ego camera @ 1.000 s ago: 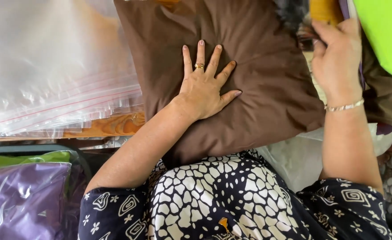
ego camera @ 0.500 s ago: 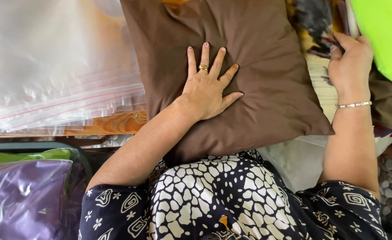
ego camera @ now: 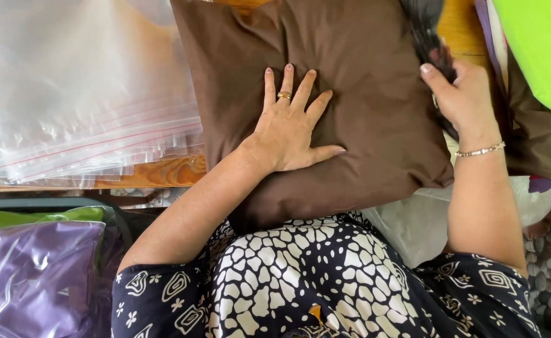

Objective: The person stuffs a brown pillow with white filling, then zips it closed. They smooth the pillow by hand and use a feather duster to clean the surface.

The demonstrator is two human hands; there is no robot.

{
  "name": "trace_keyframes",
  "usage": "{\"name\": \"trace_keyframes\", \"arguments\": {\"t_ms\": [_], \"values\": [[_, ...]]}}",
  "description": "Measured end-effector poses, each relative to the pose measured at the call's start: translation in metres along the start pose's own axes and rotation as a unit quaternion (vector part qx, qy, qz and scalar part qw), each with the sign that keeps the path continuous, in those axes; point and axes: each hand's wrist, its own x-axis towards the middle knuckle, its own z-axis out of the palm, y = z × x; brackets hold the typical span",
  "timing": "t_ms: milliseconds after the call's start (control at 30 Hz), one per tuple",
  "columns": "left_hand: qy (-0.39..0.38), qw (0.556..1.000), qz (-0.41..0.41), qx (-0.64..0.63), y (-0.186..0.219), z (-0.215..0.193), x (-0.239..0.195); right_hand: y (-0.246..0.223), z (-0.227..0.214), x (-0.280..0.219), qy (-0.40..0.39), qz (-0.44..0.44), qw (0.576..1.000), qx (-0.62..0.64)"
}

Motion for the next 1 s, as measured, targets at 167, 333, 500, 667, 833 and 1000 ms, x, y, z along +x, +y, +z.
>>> {"name": "trace_keyframes", "arguments": {"t_ms": [167, 333, 500, 667, 833, 1000], "values": [[0.097, 0.994, 0.035, 0.019, 0.002, 0.016, 0.008, -0.048, -0.009, -0.028, -0.064, 0.063, 0.991, 0.101], [0.193, 0.966, 0.106, 0.134, 0.006, -0.006, 0.029, -0.036, -0.019, -0.073, 0.104, -0.030, 0.950, 0.292], [0.349, 0.929, 0.092, 0.087, 0.028, -0.017, 0.066, -0.058, -0.033, -0.132, 0.111, -0.018, 0.965, 0.237], [0.214, 0.947, -0.023, -0.240, 0.020, -0.015, 0.096, -0.079, -0.037, -0.164, -0.150, 0.007, 0.905, 0.398], [0.276, 0.961, 0.020, -0.022, 0.018, -0.004, 0.079, -0.085, -0.035, -0.158, -0.027, 0.001, 0.939, 0.342], [-0.027, 0.991, 0.104, 0.080, 0.036, 0.044, 0.046, -0.082, -0.019, -0.114, 0.064, -0.211, 0.975, -0.026]]}}
